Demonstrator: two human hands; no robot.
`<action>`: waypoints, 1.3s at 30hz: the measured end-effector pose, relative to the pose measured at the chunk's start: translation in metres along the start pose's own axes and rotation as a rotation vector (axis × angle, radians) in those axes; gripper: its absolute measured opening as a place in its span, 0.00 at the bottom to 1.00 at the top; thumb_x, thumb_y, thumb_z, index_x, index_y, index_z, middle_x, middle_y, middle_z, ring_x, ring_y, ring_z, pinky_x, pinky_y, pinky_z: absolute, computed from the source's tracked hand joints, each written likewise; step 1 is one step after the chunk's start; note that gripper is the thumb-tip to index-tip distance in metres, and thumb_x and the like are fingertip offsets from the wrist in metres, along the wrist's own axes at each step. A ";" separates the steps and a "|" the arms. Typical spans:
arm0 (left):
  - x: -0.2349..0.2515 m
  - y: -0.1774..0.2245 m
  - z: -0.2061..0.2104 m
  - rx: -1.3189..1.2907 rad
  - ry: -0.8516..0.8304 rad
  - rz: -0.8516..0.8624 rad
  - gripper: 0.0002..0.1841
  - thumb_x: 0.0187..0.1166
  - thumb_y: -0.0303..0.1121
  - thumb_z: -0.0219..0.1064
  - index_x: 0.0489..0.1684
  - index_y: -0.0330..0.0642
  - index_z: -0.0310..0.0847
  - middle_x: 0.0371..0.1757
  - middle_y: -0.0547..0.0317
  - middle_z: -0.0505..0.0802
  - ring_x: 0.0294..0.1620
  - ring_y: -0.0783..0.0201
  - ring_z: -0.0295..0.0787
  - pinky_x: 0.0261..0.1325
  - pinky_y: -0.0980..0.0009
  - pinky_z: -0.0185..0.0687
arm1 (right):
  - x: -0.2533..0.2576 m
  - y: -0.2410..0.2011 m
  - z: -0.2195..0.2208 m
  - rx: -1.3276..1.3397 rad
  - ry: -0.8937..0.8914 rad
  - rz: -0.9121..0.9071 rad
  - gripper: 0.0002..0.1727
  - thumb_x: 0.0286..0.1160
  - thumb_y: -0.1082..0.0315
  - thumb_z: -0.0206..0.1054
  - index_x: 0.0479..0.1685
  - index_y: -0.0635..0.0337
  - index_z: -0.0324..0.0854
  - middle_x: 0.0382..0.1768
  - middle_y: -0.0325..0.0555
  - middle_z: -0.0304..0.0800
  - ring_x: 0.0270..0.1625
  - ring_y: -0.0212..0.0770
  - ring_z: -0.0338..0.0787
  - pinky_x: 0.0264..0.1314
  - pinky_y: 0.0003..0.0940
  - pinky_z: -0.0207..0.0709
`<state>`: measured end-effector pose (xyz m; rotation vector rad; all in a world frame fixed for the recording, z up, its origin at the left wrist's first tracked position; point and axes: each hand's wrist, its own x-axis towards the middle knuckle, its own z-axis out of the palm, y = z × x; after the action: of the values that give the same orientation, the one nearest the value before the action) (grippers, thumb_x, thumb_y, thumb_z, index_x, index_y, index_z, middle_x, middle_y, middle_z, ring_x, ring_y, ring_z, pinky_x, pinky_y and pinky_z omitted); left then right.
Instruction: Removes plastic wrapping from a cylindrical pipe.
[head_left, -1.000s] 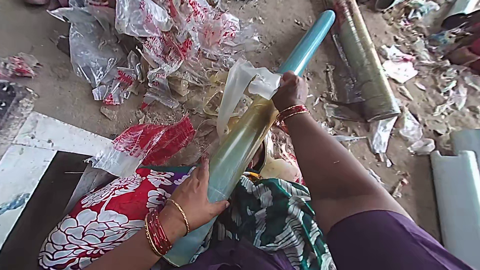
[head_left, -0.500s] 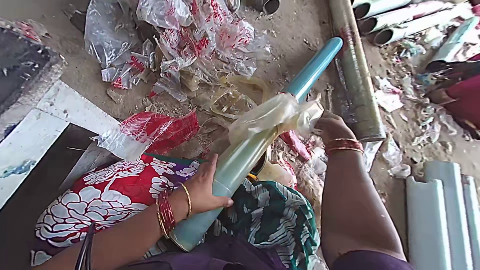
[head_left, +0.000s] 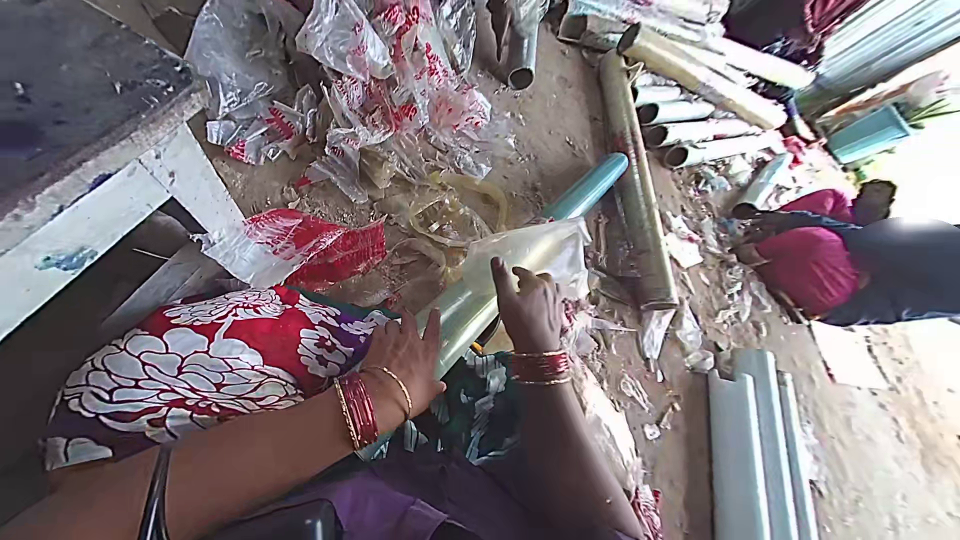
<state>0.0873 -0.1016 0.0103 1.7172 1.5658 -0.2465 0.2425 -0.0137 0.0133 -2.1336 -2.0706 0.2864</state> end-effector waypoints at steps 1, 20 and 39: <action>0.000 -0.003 0.001 -0.017 0.014 0.010 0.57 0.76 0.59 0.72 0.98 0.40 0.35 0.86 0.24 0.64 0.81 0.29 0.69 0.79 0.39 0.65 | -0.003 -0.003 0.014 -0.082 0.021 0.000 0.48 0.77 0.25 0.53 0.78 0.60 0.78 0.74 0.75 0.75 0.79 0.76 0.71 0.74 0.77 0.61; 0.009 -0.011 -0.003 -0.125 -0.108 -0.033 0.64 0.73 0.57 0.76 0.97 0.41 0.23 0.87 0.29 0.65 0.82 0.32 0.70 0.78 0.39 0.69 | 0.118 0.035 0.008 0.040 0.012 -0.031 0.16 0.78 0.55 0.71 0.57 0.50 0.94 0.54 0.57 0.96 0.63 0.65 0.90 0.63 0.73 0.74; -0.012 -0.050 0.001 -0.280 0.026 0.024 0.52 0.74 0.59 0.74 0.94 0.38 0.53 0.82 0.35 0.76 0.86 0.37 0.66 0.88 0.42 0.55 | 0.073 0.138 0.004 0.599 0.046 0.593 0.17 0.79 0.68 0.71 0.66 0.56 0.86 0.59 0.57 0.89 0.55 0.48 0.87 0.55 0.50 0.79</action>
<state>0.0390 -0.1146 -0.0036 1.5242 1.5175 0.0080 0.3776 0.0548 -0.0261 -2.2374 -1.0702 0.7957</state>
